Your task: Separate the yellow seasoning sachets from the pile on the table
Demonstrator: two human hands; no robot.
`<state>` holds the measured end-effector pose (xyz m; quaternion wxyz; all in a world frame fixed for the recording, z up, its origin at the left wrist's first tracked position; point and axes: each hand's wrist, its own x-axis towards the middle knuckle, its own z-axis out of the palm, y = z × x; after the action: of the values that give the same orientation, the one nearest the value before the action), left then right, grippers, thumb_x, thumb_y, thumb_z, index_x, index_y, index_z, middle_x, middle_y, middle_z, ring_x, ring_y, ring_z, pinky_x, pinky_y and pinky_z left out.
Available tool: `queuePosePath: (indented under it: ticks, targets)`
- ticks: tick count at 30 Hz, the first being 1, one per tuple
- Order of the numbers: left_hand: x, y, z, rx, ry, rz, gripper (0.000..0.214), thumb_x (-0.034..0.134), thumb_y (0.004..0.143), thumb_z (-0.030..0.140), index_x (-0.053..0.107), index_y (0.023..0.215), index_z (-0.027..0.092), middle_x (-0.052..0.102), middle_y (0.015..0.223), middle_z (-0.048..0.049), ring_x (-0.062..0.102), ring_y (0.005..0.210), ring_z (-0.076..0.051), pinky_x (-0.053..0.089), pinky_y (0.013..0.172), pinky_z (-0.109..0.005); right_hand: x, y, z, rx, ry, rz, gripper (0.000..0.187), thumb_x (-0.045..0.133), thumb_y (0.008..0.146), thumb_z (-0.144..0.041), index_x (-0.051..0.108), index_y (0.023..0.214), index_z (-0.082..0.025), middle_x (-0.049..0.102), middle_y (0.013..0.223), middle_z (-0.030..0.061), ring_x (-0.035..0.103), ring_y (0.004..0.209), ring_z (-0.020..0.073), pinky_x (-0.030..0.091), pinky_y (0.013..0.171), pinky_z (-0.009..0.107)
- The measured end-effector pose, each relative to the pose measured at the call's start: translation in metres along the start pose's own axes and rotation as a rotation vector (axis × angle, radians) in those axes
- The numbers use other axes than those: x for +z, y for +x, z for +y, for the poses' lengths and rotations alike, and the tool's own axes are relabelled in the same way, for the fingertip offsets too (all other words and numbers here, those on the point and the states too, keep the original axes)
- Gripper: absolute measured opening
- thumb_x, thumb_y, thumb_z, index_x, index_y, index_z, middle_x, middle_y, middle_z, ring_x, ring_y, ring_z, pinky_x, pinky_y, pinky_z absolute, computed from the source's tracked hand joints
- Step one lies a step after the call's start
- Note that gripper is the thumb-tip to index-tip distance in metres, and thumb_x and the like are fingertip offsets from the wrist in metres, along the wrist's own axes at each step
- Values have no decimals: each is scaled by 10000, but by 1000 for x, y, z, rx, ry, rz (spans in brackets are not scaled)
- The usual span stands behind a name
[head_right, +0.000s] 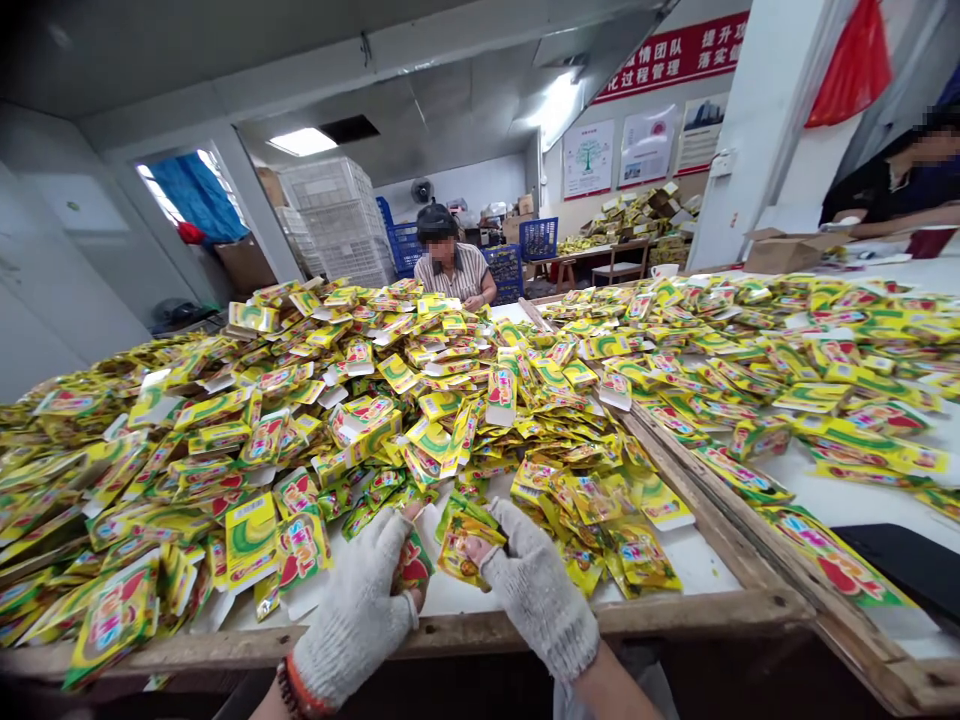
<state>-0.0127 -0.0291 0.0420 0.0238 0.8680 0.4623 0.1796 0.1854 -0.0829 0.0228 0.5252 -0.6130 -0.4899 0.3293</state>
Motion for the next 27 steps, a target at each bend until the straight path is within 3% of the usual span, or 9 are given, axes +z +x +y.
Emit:
queuePosePath:
  ticks: [4, 8, 12, 16, 20, 23, 27]
  targets:
    - [-3, 2, 4, 144, 70, -19, 722, 522, 657, 100, 428, 1357, 248, 508, 1319, -92, 486, 1170, -296, 415, 955, -427, -14, 3, -22, -53, -124, -170, 401, 591, 799, -359, 658, 1136, -153, 686, 1147, 107, 620, 1065, 265, 477, 975, 402]
    - [-10, 5, 5, 288, 97, -49, 787, 521, 604, 58, 444, 1347, 305, 560, 1252, -58, 524, 1106, -274, 414, 939, -420, -28, 9, -42, -161, -275, -341, 236, 580, 791, -279, 723, 956, -188, 730, 919, 41, 645, 857, 204, 505, 838, 311]
    - [-9, 3, 9, 252, 55, -32, 734, 530, 614, 64, 492, 1313, 288, 587, 1215, -59, 547, 1058, -264, 430, 920, -405, -24, 15, -42, -186, -528, -213, 169, 564, 802, -281, 693, 798, -173, 693, 744, 39, 595, 678, 168, 478, 659, 264]
    - [-2, 4, 21, 108, 27, -31, 640, 534, 631, 91, 552, 1259, 214, 594, 1225, -96, 563, 1012, -284, 451, 879, -408, -6, 15, -28, -194, -590, -20, 234, 548, 838, -306, 685, 961, -161, 715, 928, 97, 635, 829, 212, 493, 770, 313]
    - [3, 9, 29, 65, -58, -61, 706, 524, 618, 88, 500, 1313, 212, 565, 1277, -93, 543, 1092, -277, 438, 940, -390, 7, 11, -21, -251, -612, 63, 288, 518, 879, -324, 677, 1054, -159, 712, 1025, 126, 648, 939, 250, 491, 876, 367]
    - [3, 12, 30, 68, -131, -82, 743, 519, 599, 83, 475, 1332, 197, 551, 1297, -83, 510, 1158, -251, 411, 995, -351, 9, 8, -24, -342, -683, 65, 274, 487, 904, -306, 697, 1010, -167, 715, 1006, 130, 655, 927, 266, 497, 864, 387]
    - [-3, 13, 28, 40, 3, -73, 683, 501, 624, 72, 524, 1290, 216, 590, 1185, -86, 537, 1074, -282, 437, 908, -405, 3, 8, -27, -324, -595, -81, 269, 495, 900, -248, 678, 1091, -200, 726, 982, 90, 664, 897, 227, 505, 833, 324]
